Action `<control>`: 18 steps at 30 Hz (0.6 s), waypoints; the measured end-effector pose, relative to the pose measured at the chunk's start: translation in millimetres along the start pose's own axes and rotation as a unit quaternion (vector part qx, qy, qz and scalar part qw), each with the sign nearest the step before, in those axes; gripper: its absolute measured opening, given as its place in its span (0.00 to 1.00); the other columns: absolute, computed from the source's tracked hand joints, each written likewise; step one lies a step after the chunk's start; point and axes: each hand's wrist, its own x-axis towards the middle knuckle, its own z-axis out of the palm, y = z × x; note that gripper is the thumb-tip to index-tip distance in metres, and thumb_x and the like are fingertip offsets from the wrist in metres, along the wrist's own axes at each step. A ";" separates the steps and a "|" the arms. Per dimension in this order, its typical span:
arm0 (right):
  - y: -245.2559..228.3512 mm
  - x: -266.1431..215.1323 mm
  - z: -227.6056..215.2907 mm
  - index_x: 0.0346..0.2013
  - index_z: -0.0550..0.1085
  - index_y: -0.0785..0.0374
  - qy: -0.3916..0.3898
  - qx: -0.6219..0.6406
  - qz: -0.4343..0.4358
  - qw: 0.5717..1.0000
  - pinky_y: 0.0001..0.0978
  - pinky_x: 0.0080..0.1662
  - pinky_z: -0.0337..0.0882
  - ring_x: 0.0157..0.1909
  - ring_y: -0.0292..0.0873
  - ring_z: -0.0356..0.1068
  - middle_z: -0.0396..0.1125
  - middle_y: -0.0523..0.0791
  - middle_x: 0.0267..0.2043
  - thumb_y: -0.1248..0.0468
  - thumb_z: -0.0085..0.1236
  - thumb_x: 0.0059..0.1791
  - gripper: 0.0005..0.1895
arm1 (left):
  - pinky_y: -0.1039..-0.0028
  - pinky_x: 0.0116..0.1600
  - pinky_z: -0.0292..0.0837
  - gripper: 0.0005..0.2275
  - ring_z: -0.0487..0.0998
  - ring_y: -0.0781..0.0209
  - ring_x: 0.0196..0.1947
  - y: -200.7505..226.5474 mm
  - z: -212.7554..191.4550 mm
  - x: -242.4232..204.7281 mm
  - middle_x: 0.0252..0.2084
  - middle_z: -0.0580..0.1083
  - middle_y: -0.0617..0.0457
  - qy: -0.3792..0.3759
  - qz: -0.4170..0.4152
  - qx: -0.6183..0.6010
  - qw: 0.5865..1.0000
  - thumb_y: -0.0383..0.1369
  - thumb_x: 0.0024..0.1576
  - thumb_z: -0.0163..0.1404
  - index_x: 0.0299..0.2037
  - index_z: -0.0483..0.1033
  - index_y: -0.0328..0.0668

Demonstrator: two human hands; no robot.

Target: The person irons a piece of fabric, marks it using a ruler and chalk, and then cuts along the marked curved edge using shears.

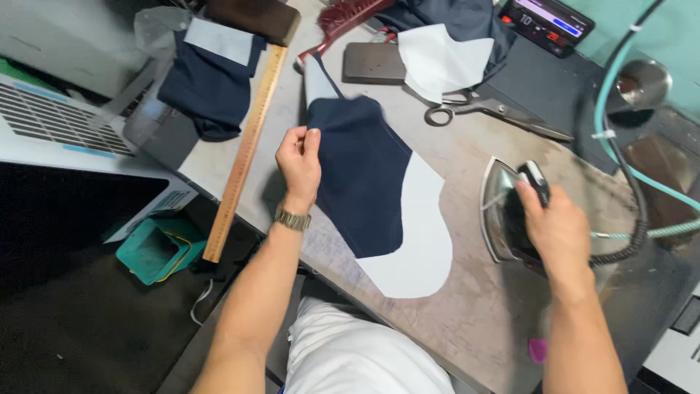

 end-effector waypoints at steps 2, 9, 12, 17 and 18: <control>20.1 -4.5 0.6 0.47 0.75 0.69 0.017 0.000 -0.004 1.000 0.66 0.44 0.65 0.45 0.80 0.68 0.72 0.70 0.41 0.35 0.45 0.61 0.35 | 0.78 0.34 0.63 0.06 0.65 0.73 0.28 32.7 -26.2 -7.6 0.27 0.68 0.61 0.051 -0.072 -0.109 0.990 0.33 0.62 0.54 0.35 0.74 0.40; -52.1 -18.4 29.0 0.45 0.77 0.72 0.328 0.100 -0.313 0.886 0.45 0.55 0.65 0.45 0.56 0.69 0.72 0.53 0.43 0.68 0.66 0.62 0.07 | 0.77 0.32 0.64 0.09 0.68 0.67 0.27 125.2 -167.5 17.3 0.24 0.67 0.59 0.190 -0.130 -0.254 0.940 0.31 0.59 0.53 0.27 0.69 0.47; -183.6 -26.4 72.6 0.42 0.76 0.64 0.150 0.239 -0.342 0.896 0.36 0.32 0.69 0.41 0.47 0.68 0.71 0.48 0.38 0.63 0.61 0.55 0.07 | 0.72 0.47 0.69 0.09 0.70 0.64 0.37 152.1 -228.0 34.7 0.30 0.68 0.56 0.208 -0.015 -0.189 0.960 0.33 0.60 0.52 0.28 0.67 0.46; -396.3 -26.6 179.4 0.45 0.73 0.63 0.109 0.176 -0.518 0.830 0.48 0.49 0.65 0.46 0.55 0.67 0.70 0.52 0.44 0.50 0.55 0.54 0.19 | 0.73 0.42 0.60 0.15 0.62 0.67 0.32 147.8 -286.1 56.3 0.26 0.59 0.59 0.315 0.076 -0.094 0.941 0.34 0.58 0.54 0.25 0.58 0.47; -432.3 -28.5 202.4 0.53 0.70 0.63 0.139 0.086 -0.561 0.812 0.55 0.52 0.64 0.53 0.61 0.65 0.67 0.58 0.53 0.38 0.52 0.53 0.31 | 0.72 0.42 0.59 0.15 0.62 0.67 0.32 139.5 -296.6 61.2 0.26 0.58 0.58 0.331 0.099 -0.076 0.935 0.35 0.57 0.55 0.26 0.58 0.46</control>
